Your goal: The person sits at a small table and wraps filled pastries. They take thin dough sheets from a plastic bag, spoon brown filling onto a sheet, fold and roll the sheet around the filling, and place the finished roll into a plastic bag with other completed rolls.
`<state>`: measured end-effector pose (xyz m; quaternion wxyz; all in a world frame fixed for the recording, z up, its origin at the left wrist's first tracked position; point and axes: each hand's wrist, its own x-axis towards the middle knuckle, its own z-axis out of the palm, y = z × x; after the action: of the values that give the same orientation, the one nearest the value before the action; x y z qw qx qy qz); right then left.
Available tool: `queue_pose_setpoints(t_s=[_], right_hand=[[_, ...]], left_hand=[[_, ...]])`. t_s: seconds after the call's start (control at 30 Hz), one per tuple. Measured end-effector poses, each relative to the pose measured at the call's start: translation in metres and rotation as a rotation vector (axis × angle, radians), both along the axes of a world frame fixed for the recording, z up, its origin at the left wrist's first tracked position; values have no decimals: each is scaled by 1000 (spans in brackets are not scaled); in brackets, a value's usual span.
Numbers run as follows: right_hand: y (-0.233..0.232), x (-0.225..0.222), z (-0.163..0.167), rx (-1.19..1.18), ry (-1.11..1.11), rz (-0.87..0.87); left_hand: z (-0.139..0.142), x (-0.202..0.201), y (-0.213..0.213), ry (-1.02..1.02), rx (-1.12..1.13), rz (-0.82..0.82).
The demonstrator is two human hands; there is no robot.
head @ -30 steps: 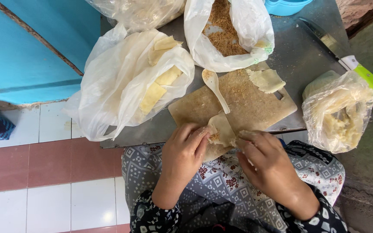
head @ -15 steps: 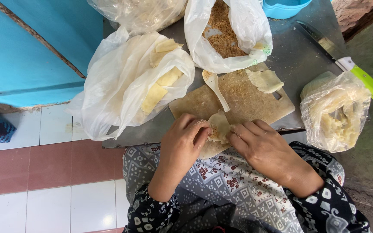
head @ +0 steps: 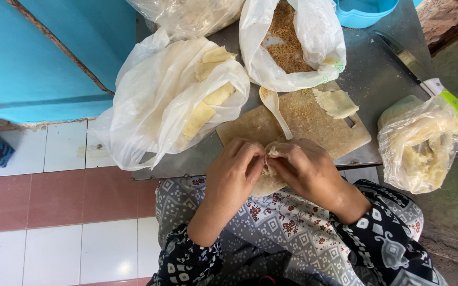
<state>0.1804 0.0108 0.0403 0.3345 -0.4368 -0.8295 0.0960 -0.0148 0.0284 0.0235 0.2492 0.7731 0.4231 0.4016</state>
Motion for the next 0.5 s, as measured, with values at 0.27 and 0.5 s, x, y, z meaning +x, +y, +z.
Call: queue_pose_setpoints(t_s=[0.27, 0.5], right_hand=[[-6, 3, 2, -32, -39, -22], [-10, 0, 10, -21, -58, -7]], left_hand=[[-5, -3, 0, 18, 111, -27], [-9, -18, 11, 95, 219, -174]])
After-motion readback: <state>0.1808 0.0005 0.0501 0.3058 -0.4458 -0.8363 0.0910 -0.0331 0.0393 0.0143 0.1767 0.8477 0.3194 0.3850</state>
